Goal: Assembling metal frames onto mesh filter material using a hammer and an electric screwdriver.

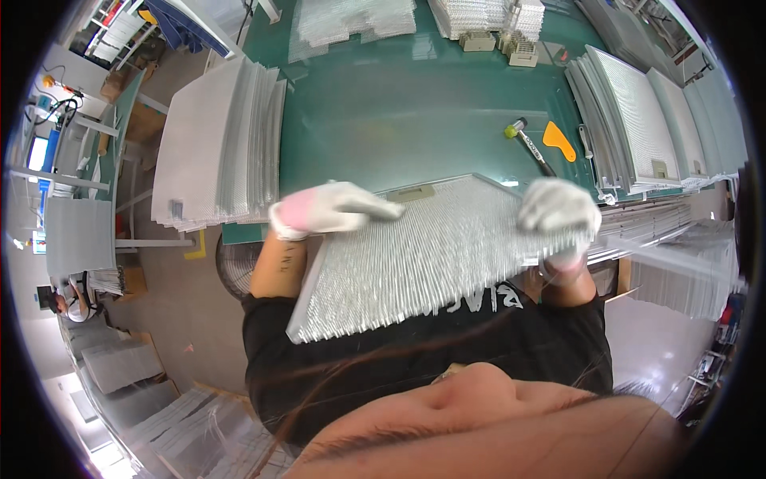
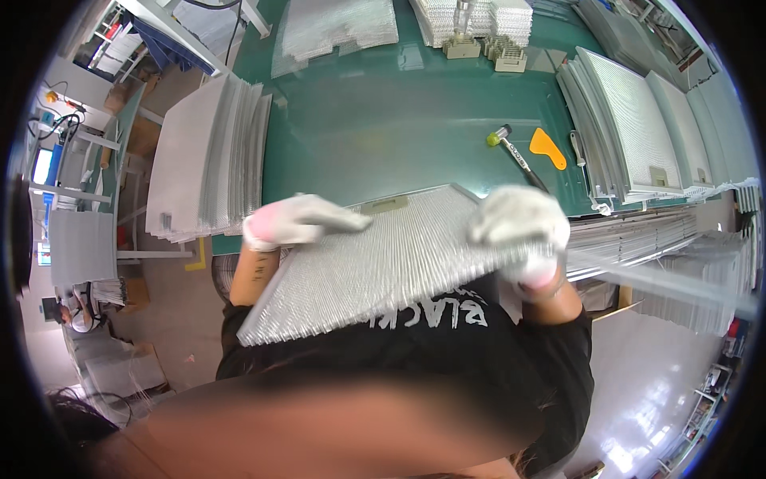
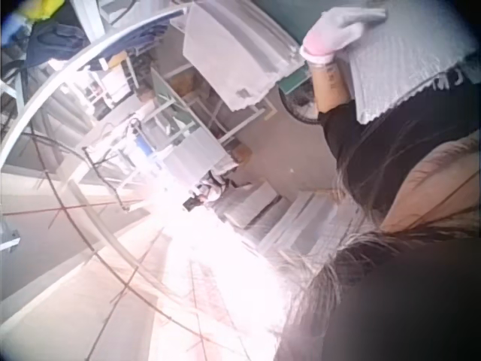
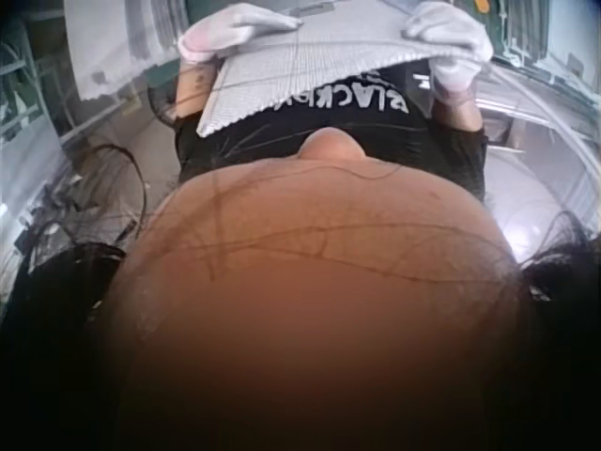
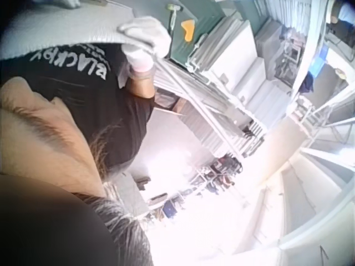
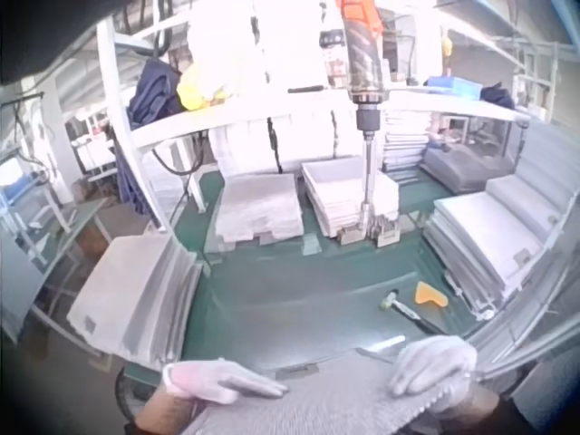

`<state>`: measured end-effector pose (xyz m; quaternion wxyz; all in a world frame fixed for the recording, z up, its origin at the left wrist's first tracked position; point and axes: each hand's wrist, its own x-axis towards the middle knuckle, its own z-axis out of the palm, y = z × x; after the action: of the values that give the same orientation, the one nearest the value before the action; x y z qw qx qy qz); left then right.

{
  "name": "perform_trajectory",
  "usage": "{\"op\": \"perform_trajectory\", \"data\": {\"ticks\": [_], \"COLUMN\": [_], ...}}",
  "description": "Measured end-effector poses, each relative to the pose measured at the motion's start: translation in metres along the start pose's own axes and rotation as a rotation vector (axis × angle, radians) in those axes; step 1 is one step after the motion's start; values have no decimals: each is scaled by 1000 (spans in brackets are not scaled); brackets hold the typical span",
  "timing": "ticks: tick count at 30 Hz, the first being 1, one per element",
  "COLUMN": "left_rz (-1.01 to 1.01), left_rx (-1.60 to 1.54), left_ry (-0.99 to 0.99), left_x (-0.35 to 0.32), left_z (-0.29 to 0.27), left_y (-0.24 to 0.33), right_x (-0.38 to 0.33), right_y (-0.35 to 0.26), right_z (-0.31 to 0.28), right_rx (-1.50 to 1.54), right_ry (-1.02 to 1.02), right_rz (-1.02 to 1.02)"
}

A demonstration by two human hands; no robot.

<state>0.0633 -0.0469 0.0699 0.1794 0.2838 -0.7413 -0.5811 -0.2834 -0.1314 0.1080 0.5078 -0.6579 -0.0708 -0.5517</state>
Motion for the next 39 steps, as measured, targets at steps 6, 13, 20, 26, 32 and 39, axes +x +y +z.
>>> {"op": "perform_trajectory", "data": {"ticks": [6,13,20,26,32,39], "left_rz": [479,515,524,429,407,787], "left_rx": [418,299,228,348,511,422], "left_ry": [1600,1852,1735,1776,1863,1409], "left_x": [-1,24,24,14,20,11], "left_z": [37,-16,-29,-21,5,32], "left_y": [63,53,45,43,42,52], "right_x": [38,-77,-81,82,62,20], "right_y": [47,138,147,59,77,57], "right_z": [-13,12,4,-4,-24,-23], "right_rx": [-353,-1085,-1104,-364,-430,-339], "right_ry": [436,158,203,343,411,295], "right_rz": [374,388,478,388,279,81]}}
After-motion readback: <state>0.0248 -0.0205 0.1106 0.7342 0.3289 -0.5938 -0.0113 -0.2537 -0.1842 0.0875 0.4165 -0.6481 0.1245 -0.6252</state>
